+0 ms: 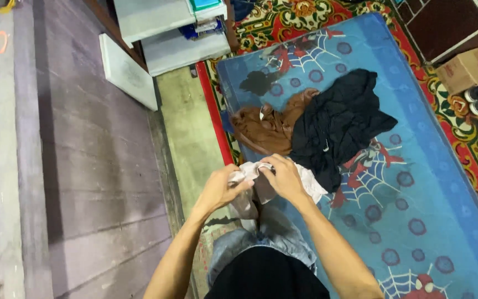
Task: The person is folding various items of clothing, including shirts and cloths, on a mattress placed on the floor.
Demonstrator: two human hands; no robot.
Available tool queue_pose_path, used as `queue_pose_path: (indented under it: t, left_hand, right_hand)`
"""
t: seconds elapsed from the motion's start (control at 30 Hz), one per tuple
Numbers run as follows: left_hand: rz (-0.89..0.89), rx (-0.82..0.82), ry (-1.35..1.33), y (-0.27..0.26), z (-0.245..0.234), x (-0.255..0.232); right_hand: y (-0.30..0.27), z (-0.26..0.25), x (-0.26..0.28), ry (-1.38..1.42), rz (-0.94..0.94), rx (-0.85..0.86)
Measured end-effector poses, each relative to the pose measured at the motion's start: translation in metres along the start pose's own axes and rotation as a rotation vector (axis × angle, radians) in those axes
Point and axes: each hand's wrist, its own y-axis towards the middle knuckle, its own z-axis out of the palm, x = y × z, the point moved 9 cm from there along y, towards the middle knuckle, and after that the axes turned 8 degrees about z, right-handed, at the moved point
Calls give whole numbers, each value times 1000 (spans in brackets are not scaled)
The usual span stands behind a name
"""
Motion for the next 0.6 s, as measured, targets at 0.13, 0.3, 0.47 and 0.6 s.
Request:
queue_pose_path:
  t: [0.13, 0.3, 0.47, 0.6]
  left_hand:
    - [-40, 20, 7, 33, -17, -18]
    - [-39, -70, -39, 86, -39, -1]
    - [-101, -66, 22, 122, -58, 19]
    - [-129, -92, 126, 154, -70, 49]
  right_hand:
    - [39, 12, 5, -22, -2, 11]
    - [89, 17, 25, 31, -72, 81]
    - [132, 38, 28, 31, -147, 115]
    - [170, 42, 33, -9, -130, 98]
